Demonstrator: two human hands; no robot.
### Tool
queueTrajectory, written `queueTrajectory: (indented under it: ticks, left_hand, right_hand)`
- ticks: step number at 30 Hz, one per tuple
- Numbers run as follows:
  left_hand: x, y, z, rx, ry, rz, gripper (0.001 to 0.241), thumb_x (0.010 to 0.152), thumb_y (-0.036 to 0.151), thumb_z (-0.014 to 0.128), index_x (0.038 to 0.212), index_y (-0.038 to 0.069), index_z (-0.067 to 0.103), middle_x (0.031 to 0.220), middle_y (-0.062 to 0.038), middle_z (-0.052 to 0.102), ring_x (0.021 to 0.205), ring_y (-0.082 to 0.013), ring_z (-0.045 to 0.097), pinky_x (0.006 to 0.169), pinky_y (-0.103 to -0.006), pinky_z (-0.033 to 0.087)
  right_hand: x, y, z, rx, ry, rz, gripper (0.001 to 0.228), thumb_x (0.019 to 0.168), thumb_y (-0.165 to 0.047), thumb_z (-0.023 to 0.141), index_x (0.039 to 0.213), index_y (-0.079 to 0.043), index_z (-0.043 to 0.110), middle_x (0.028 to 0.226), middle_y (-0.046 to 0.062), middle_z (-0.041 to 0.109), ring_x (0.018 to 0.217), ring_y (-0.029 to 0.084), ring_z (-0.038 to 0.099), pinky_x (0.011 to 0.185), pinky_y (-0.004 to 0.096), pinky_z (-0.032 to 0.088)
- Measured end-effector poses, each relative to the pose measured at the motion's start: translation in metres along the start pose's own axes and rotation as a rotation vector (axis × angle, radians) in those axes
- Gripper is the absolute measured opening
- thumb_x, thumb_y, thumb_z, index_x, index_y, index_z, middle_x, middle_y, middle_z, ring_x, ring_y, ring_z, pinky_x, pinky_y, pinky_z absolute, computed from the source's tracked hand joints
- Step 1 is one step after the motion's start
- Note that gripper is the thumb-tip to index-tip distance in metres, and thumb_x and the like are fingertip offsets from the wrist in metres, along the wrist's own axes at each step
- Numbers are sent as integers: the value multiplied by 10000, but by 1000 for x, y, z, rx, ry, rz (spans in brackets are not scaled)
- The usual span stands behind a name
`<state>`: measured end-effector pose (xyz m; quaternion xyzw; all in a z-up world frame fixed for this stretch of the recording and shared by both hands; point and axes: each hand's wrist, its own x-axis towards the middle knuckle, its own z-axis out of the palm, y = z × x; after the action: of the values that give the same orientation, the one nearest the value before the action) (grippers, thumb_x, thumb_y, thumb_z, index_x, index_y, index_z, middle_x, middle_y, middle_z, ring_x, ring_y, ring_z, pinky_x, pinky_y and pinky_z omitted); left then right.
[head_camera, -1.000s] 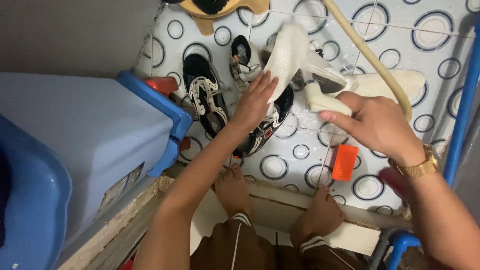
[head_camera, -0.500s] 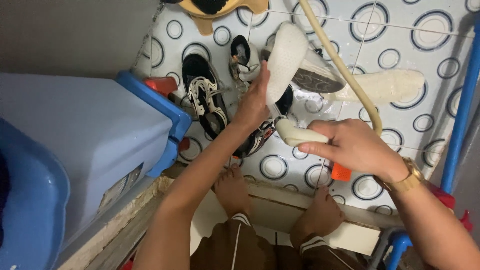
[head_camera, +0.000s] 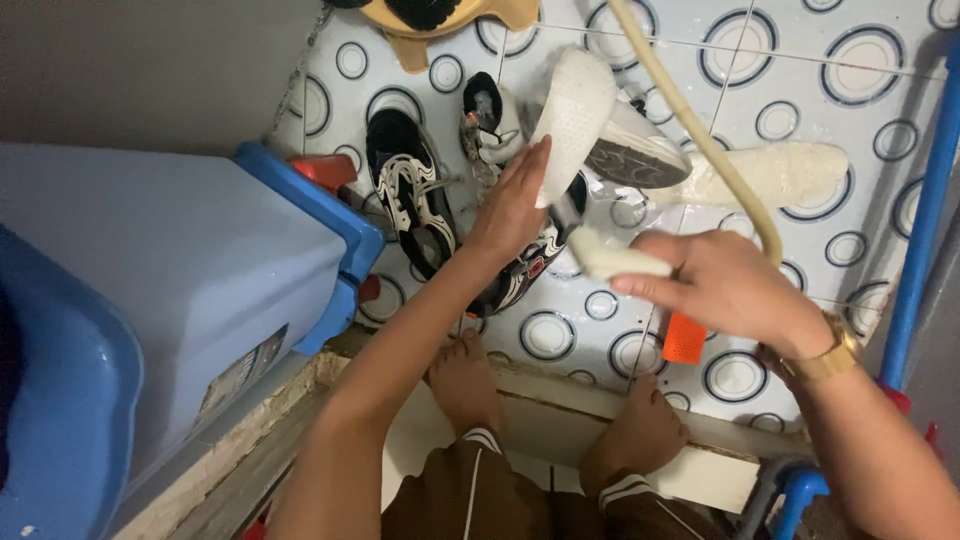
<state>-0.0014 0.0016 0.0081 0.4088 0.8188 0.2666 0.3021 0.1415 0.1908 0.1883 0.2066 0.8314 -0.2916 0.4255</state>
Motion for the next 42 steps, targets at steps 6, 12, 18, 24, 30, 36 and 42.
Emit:
queueTrajectory:
  ticks: [6,12,18,24,30,36,42]
  left_hand:
    - [2,-22,19,86,-5,27,877,887,-37,692,1617,152,244,1648,-177,349,1558,-330,256,1253,-468,309]
    - [-3,-25,5,-3,134,178,623,999,-33,606,1555,177,420,1603,-211,420,1512,-417,359,1254,-516,344]
    - [-6,13,-42,-204,153,49,597,953,-157,563,1488,94,477,1498,-256,522,1402,-392,521,1189,-408,469]
    - [0,-1,-32,-912,312,-154,347,1077,175,501,1412,227,571,1533,-175,463,1245,-333,593,927,-392,694]
    - [7,5,-34,-1419,417,-362,523,1020,203,556,1528,193,432,1614,-116,413,1392,-381,517,1011,-536,605]
    - [5,25,-50,-1524,422,-539,666,913,408,577,1483,77,478,1507,-162,532,1367,-345,522,1069,-560,546]
    - [-1,2,-43,-1500,462,-469,625,1065,309,565,1573,45,316,1593,-273,334,1388,-425,475,1077,-589,555]
  right_hand:
    - [6,10,2,-85,-14,-64,383,902,-669,484,1054,-381,685,489,-58,573,456,86,571,464,240,424]
    - [18,28,-10,85,85,53,386,909,-631,523,1015,-318,722,672,-58,783,599,125,675,665,286,501]
    - [26,50,-7,286,242,21,480,978,-602,597,803,-155,601,581,35,444,642,187,455,695,319,370]
    - [11,33,7,421,173,-140,251,942,-384,627,1085,-219,752,787,-36,767,573,88,666,500,198,556]
    - [-13,-12,18,77,150,-265,269,888,-600,642,882,-332,628,554,-74,667,550,120,649,592,307,459]
    - [-8,-18,21,134,282,-461,393,923,-574,661,835,-205,559,548,15,562,482,221,521,509,369,366]
    - [-1,-13,11,391,271,-261,300,922,-496,683,943,-202,741,576,102,715,600,345,733,656,411,563]
